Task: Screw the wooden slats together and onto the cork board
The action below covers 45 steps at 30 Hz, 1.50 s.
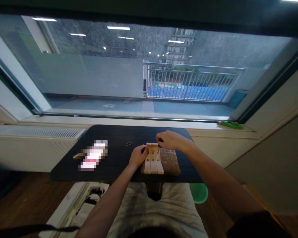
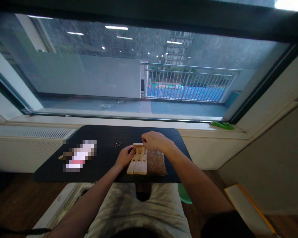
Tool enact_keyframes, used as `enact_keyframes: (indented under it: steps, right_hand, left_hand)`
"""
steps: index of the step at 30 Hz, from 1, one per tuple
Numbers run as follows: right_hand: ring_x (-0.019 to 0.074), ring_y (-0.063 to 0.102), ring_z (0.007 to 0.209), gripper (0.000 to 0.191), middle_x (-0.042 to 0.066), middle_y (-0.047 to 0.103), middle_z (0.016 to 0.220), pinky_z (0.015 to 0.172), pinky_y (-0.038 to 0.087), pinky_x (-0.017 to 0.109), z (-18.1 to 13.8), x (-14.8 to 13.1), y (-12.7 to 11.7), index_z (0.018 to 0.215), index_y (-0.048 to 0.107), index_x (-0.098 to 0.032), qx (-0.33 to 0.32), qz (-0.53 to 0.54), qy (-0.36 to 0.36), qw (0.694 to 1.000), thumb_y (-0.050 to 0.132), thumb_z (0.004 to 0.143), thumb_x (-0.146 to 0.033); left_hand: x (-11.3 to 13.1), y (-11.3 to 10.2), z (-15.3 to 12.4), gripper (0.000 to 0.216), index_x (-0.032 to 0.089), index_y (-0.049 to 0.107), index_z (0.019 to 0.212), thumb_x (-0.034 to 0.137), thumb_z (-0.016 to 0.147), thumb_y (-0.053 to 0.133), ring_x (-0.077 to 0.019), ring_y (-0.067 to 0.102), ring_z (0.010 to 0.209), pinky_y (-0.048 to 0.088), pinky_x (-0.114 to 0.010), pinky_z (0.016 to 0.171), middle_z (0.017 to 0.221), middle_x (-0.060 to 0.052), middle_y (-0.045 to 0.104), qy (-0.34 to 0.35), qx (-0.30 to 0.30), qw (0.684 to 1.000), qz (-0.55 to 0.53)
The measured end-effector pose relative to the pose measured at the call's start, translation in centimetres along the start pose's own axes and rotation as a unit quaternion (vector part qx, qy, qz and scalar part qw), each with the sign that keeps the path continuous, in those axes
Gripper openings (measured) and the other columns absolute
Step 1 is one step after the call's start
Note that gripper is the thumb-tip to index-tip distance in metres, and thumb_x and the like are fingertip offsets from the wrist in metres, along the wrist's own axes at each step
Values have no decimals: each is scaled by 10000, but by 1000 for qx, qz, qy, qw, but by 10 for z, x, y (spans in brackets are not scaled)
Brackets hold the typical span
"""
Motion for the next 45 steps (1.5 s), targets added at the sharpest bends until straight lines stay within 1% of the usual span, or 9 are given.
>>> enact_keyframes:
  steps: [5,11,16,21,28,35,40,42,45]
  right_hand:
    - [182,639,823,241,74,716,923,642,368,265,0,-2,0,966,673,-200,-15,-2,21,1000,459,876,-262]
    - [188,635,815,240,76,714,918,625,357,268,1,-4,-2,958,671,-204,-18,-14,24,999,455,876,-271]
    - [174,624,778,249,72,707,902,609,339,262,0,-5,-2,964,659,-201,-25,-5,27,999,447,895,-312]
    - [184,618,790,268,78,702,913,594,324,263,-1,-5,-4,967,652,-198,-30,10,19,999,456,893,-365]
    - [198,629,799,260,104,698,947,610,332,272,-1,-2,-2,1078,586,-177,-23,-14,29,999,460,884,-296]
    - [220,645,860,248,116,699,973,647,372,282,-1,-3,-2,1078,576,-167,-44,-23,18,999,458,898,-292]
    - [218,624,930,240,146,661,1073,722,393,289,-2,-5,0,1087,554,-126,-21,-21,1,1000,437,886,-186]
    - [214,618,928,232,152,638,1101,724,394,288,-2,-3,2,1076,555,-124,-11,-23,0,1000,434,886,-181]
    - [204,615,919,223,136,640,1081,730,393,283,-1,-1,5,1058,568,-137,-13,-13,-5,1000,435,883,-177]
  left_hand:
    - [3,-2,0,330,209,720,963,386,908,446,-210,662,958,490,-304,863,1019,-62,737,-5,4,1000,1]
    - [4,-3,-1,315,215,718,981,380,897,464,-220,660,985,490,-320,893,1044,-65,734,-17,6,1000,-6]
    - [4,-2,-1,323,217,721,965,387,898,455,-215,661,977,497,-312,872,1026,-54,738,-14,10,1000,-12]
    - [4,-3,0,333,210,722,966,394,898,453,-215,665,960,497,-308,861,1022,-59,738,-9,7,1000,-12]
    - [6,-4,-1,340,216,725,971,398,903,446,-219,663,966,498,-313,866,1017,-59,741,-18,2,1000,-13]
    - [4,-3,0,319,212,715,987,379,901,457,-215,655,964,497,-316,870,1011,-62,729,-8,3,1000,-9]
    - [0,-2,1,307,186,702,964,368,902,462,-195,628,900,498,-316,848,918,-72,664,13,22,999,25]
    - [-1,-2,1,293,194,694,966,371,901,471,-185,616,873,500,-310,830,886,-56,630,11,27,999,27]
    - [-1,-3,0,265,194,684,952,357,895,483,-182,601,859,496,-311,829,872,-48,596,9,30,999,23]
Point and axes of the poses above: each hand's wrist, its own z-axis towards the middle knuckle, its own y-axis out of the palm, x = y × z, the point moved 3 cm from there along z, towards the middle knuckle
